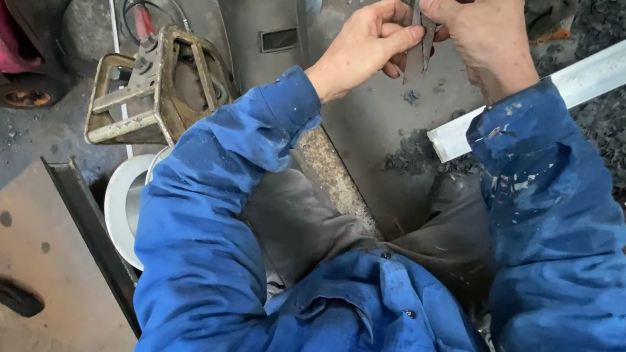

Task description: The person sits on the floor and folds a small rectangular metal sheet by hand. They repeatedly bend the sheet along a central line, aligning the edges and pressing the fold to create a sharp crease.

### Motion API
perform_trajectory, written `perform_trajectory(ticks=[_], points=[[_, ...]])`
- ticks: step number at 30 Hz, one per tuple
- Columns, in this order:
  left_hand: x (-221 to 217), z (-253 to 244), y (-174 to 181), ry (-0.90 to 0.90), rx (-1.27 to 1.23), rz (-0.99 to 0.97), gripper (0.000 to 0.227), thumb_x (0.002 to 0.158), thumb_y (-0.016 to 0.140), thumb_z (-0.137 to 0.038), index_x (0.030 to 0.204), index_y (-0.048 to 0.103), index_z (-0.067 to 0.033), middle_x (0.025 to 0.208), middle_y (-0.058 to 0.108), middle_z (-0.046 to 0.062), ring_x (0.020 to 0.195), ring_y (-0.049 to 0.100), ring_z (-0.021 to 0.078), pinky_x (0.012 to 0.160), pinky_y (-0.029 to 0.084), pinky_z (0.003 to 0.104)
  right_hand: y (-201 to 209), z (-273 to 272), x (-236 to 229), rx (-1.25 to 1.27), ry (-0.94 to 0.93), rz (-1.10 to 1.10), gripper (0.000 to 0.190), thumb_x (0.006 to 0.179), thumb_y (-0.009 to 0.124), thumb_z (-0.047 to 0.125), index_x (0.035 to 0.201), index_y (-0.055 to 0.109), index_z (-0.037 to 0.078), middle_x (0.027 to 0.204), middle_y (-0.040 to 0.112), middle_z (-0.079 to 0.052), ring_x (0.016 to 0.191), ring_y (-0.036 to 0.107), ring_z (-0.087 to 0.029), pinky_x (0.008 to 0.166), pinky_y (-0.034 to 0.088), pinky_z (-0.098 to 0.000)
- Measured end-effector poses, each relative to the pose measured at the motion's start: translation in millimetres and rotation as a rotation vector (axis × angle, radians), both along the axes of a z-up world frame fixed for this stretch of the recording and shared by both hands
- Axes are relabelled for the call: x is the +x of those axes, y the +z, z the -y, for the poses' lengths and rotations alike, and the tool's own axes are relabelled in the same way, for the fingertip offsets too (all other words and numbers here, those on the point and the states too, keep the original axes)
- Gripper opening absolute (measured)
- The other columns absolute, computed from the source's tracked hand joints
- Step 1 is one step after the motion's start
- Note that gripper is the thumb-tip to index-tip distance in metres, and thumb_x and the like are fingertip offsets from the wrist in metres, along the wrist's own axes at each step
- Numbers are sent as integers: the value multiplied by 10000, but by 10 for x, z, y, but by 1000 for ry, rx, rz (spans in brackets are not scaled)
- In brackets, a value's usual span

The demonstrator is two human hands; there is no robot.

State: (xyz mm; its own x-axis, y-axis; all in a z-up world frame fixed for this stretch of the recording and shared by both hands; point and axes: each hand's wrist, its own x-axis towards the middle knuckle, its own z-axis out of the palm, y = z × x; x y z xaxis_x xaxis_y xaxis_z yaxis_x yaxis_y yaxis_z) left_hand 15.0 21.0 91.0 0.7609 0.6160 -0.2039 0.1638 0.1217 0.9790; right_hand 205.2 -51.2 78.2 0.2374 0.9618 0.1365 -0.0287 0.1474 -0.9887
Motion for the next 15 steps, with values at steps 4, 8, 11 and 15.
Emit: perform_trajectory(ticks=[4,8,11,15], points=[[15,7,-3,0,-1,-22,296,1008,674,-245,1174,588,-16,789,688,11,698,662,96,590,568,262,-87,-32,47,-28,0,20,190,1002,772,-23,1139,654,35,1011,676,-11,864,681,-104,648,579,-267],[24,26,10,17,-41,-52,331,1008,663,-253,1208,589,1,805,688,16,694,663,101,599,602,272,-111,-32,83,-79,32,56,150,1034,758,20,1125,643,50,965,680,-10,825,687,-102,643,574,-264],[43,39,2,24,-36,-75,356,1004,654,-262,1228,591,8,818,691,19,707,669,94,608,634,276,-53,-10,74,-86,49,88,136,1047,750,30,1107,631,55,944,672,-6,816,684,-103,649,581,-267],[68,51,14,48,28,-117,337,981,657,-271,1174,617,2,820,720,14,707,691,85,590,646,265,16,10,60,-104,23,159,165,1039,769,26,1074,611,59,915,656,-2,823,688,-99,651,600,-268]])
